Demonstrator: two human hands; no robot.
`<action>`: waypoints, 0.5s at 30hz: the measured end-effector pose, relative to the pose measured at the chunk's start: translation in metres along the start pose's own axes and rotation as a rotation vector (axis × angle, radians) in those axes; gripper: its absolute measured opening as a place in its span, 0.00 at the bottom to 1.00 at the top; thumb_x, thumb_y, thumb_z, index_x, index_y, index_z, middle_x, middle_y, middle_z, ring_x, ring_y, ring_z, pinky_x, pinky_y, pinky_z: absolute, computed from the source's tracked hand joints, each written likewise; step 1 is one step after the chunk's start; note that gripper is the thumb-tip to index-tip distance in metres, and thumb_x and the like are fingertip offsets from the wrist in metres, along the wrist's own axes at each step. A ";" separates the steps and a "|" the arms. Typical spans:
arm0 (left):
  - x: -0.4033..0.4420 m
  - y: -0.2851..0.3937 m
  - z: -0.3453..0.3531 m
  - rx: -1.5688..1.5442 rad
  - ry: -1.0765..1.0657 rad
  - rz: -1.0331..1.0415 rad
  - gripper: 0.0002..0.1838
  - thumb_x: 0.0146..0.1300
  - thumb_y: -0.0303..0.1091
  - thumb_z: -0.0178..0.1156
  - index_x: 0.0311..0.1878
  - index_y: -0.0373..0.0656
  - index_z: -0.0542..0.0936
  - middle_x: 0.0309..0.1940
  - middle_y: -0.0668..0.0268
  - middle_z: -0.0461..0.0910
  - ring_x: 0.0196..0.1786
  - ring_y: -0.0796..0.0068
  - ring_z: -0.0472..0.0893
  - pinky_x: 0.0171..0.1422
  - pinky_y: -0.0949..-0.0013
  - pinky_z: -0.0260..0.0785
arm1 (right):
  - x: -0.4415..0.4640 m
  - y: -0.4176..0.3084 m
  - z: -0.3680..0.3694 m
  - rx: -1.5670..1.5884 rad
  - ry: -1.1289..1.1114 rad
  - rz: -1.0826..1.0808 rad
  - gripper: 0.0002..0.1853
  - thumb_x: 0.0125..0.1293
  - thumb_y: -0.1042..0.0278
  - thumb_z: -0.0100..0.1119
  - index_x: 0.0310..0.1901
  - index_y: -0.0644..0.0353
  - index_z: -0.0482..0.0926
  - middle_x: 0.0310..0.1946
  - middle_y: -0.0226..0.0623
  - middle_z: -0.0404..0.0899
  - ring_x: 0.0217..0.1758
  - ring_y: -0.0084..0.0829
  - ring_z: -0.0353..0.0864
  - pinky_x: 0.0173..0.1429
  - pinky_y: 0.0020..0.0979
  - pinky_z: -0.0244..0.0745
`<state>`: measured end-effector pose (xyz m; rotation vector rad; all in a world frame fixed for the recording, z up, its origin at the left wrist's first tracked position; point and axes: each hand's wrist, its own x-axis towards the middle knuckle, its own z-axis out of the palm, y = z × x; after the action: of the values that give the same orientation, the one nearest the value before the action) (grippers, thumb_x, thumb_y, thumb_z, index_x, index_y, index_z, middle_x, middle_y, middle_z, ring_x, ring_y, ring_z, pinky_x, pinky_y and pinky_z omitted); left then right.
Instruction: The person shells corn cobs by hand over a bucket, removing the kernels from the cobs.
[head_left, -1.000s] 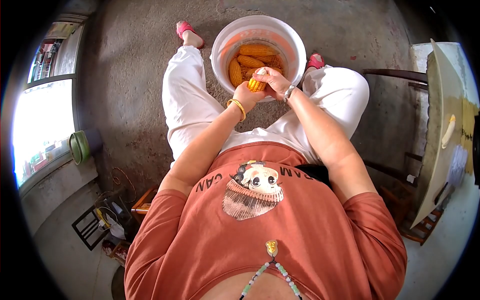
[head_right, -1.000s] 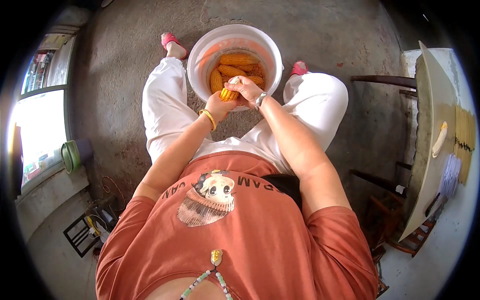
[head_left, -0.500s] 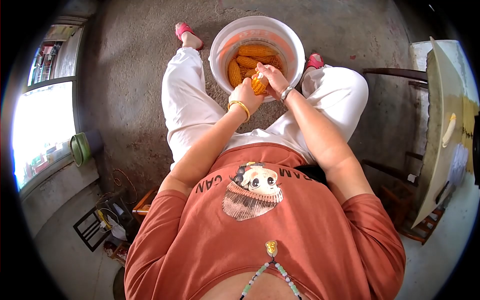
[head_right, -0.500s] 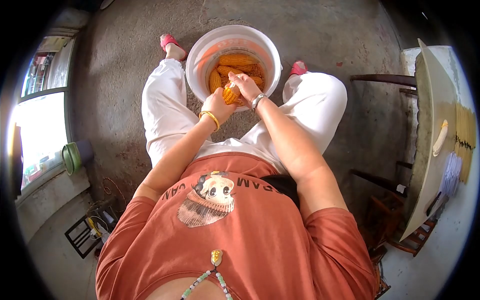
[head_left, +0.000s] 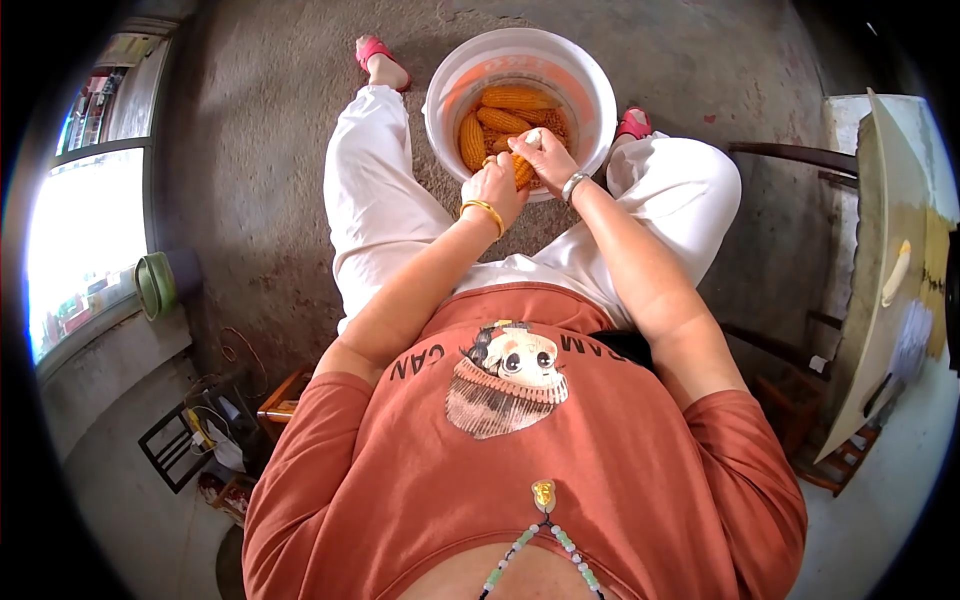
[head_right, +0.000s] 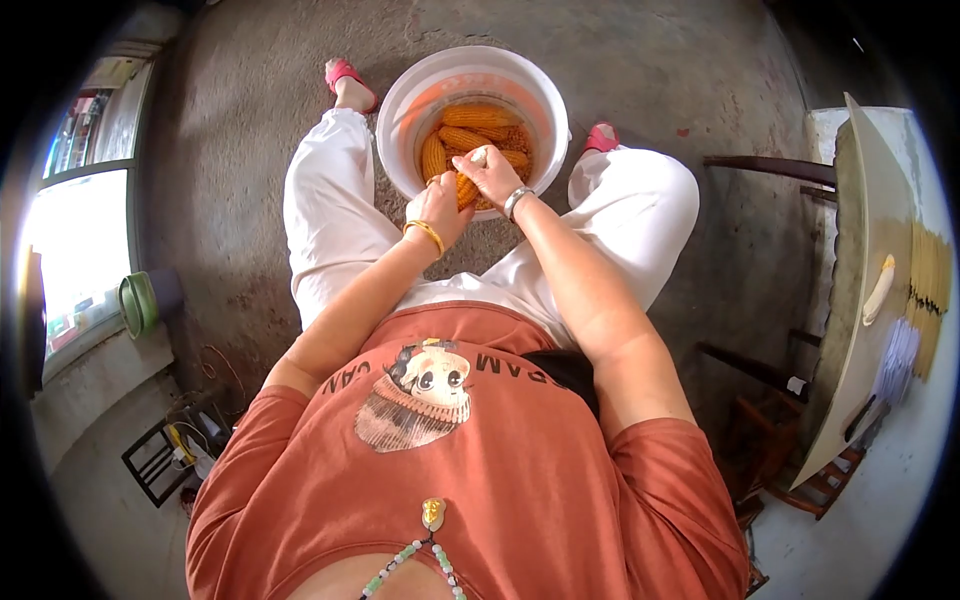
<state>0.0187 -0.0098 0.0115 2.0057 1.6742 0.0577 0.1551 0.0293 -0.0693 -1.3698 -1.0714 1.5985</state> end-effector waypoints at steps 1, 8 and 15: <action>-0.002 0.002 -0.002 0.006 -0.011 0.007 0.24 0.53 0.44 0.64 0.45 0.39 0.67 0.42 0.51 0.75 0.44 0.52 0.79 0.45 0.56 0.72 | 0.001 0.004 0.000 -0.071 0.027 -0.044 0.23 0.58 0.50 0.64 0.42 0.63 0.73 0.35 0.33 0.76 0.40 0.25 0.74 0.47 0.27 0.72; -0.004 0.002 -0.003 -0.018 0.020 -0.011 0.26 0.50 0.42 0.66 0.48 0.41 0.67 0.43 0.53 0.75 0.44 0.53 0.79 0.45 0.56 0.72 | -0.007 -0.027 -0.004 0.252 -0.096 0.265 0.20 0.60 0.52 0.63 0.45 0.58 0.70 0.37 0.31 0.72 0.41 0.25 0.73 0.44 0.29 0.73; -0.006 -0.011 0.000 -0.041 0.086 0.015 0.25 0.48 0.41 0.66 0.47 0.43 0.68 0.42 0.54 0.75 0.42 0.52 0.79 0.43 0.55 0.72 | -0.021 -0.038 -0.001 0.224 -0.233 0.213 0.18 0.62 0.58 0.61 0.47 0.57 0.69 0.41 0.31 0.71 0.43 0.24 0.73 0.45 0.30 0.74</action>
<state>0.0069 -0.0139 0.0089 2.0113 1.6965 0.1845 0.1598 0.0232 -0.0268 -1.2003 -0.8666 2.0089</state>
